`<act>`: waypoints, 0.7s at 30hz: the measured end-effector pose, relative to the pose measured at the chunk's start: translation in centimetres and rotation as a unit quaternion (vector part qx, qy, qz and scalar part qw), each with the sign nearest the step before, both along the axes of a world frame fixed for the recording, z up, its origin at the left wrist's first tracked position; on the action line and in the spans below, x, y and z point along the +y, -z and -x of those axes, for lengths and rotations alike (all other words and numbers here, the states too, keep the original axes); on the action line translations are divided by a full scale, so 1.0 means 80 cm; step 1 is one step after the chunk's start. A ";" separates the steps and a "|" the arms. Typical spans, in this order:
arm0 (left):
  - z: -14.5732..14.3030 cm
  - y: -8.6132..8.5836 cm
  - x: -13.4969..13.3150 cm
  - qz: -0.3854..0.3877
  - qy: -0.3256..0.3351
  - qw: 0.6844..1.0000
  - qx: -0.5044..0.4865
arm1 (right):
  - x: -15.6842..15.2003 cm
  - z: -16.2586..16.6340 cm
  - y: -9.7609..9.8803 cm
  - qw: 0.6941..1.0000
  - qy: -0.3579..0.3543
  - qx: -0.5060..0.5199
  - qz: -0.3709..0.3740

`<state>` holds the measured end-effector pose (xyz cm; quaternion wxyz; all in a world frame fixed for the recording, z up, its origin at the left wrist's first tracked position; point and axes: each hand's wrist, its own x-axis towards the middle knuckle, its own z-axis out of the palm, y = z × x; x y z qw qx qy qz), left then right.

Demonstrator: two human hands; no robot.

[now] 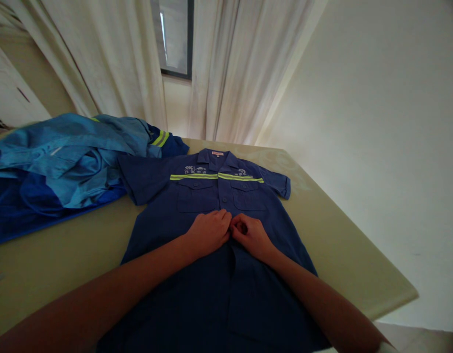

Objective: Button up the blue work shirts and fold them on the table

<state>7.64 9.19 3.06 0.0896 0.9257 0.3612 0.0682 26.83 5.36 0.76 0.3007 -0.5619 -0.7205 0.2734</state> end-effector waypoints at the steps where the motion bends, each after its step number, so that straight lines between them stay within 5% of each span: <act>1: -0.001 0.001 -0.001 -0.010 0.002 1.000 0.003 | 0.000 0.000 0.000 1.000 0.004 0.007 0.003; 11: 0.001 0.018 -0.003 -0.095 0.045 0.994 0.013 | 0.001 -0.003 -0.006 0.999 0.012 0.037 0.019; 21: 0.005 0.014 0.006 -0.078 0.062 0.995 0.002 | 0.010 -0.018 -0.008 0.998 0.013 0.003 -0.062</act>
